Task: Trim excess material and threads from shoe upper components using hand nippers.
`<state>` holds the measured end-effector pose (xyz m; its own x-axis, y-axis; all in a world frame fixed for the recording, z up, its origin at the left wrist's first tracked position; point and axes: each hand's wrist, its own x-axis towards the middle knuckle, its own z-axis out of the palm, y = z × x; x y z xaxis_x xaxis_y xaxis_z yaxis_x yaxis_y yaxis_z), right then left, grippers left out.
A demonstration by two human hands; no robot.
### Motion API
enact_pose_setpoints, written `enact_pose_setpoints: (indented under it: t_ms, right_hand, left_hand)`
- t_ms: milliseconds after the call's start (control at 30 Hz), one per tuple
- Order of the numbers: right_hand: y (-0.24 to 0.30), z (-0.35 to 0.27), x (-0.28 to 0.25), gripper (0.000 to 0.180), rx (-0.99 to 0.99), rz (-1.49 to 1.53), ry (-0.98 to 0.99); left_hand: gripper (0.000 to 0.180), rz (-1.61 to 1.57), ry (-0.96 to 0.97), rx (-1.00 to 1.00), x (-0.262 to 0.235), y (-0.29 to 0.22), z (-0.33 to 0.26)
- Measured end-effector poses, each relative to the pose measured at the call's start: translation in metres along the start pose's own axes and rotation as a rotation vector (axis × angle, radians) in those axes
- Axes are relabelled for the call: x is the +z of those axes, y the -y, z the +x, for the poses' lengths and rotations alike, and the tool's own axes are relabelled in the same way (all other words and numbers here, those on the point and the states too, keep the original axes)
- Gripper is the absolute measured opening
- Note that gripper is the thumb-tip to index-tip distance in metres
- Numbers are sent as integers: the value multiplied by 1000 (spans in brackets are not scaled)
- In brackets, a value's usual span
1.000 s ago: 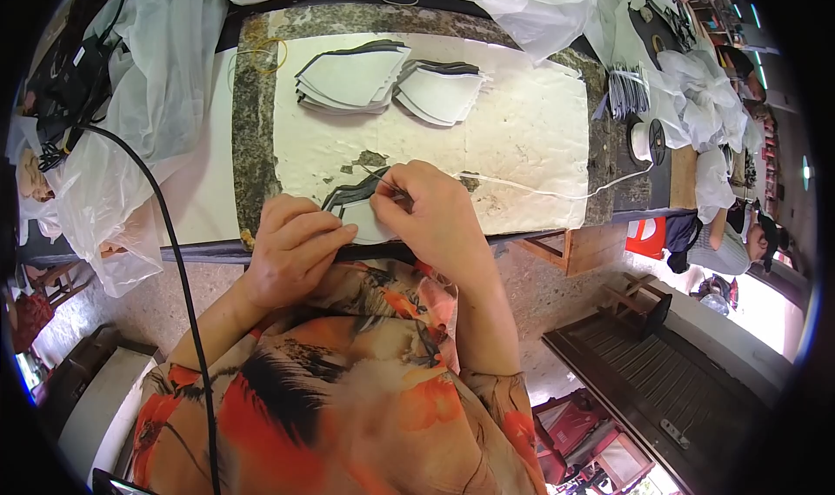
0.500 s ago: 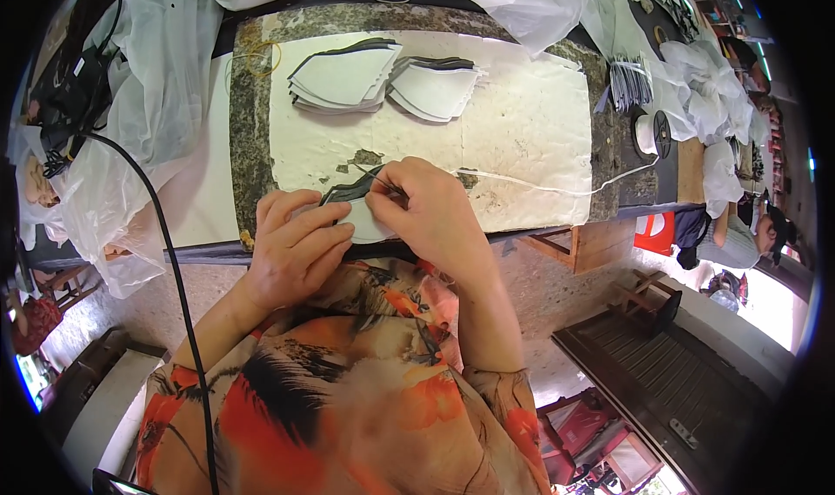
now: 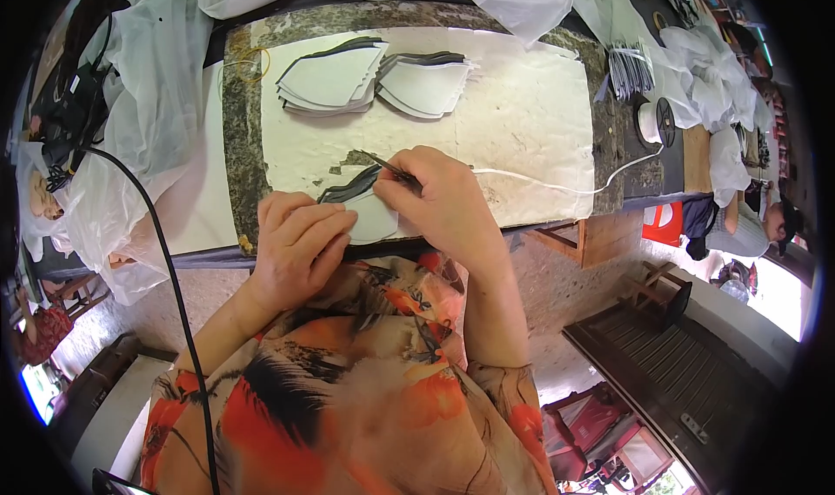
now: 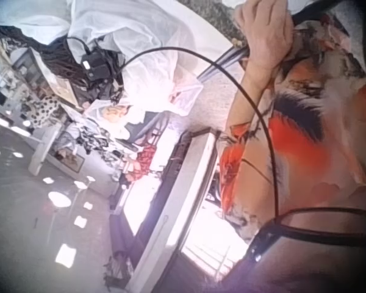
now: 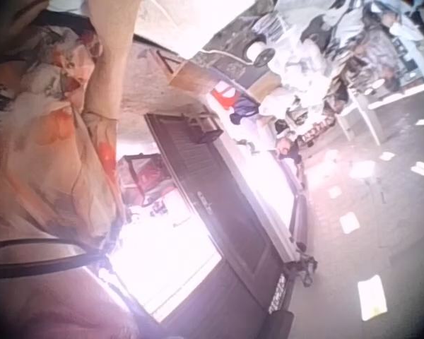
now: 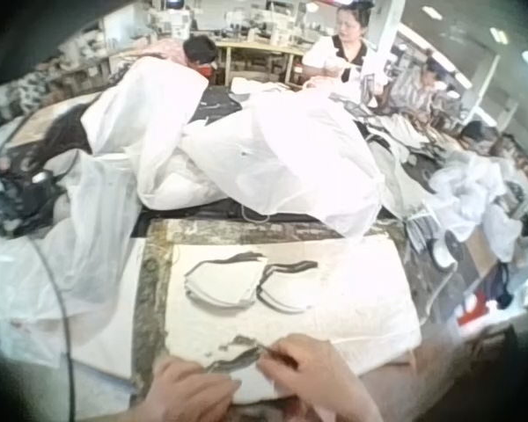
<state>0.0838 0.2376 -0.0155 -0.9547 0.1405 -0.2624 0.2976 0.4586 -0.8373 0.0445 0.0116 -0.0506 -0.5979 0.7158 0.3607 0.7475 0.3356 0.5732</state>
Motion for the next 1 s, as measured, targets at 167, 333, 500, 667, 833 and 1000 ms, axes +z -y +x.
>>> enact_pose_setpoints:
  t_ms: [167,333,500,667,833,1000]
  right_hand:
    - [-4,0,-2,18,-43,-37,-3]
    - [-6,2,-5,18,-71,-61,23]
    - [-4,6,-6,20,-92,-74,-11]
    - [-5,9,-5,20,-79,-61,-23]
    - [-10,14,-6,20,-55,-74,-33]
    - [-18,17,-11,25,-10,-14,-25]
  left_hand:
    - [37,25,31,-33,-4,-9,7]
    - [39,47,43,-49,-5,-14,11]
    - [40,83,61,-53,-5,-18,13]
    - [41,134,84,-52,-5,-24,17]
    - [50,193,163,-51,-5,-27,19]
    - [51,210,196,-48,-5,-30,27]
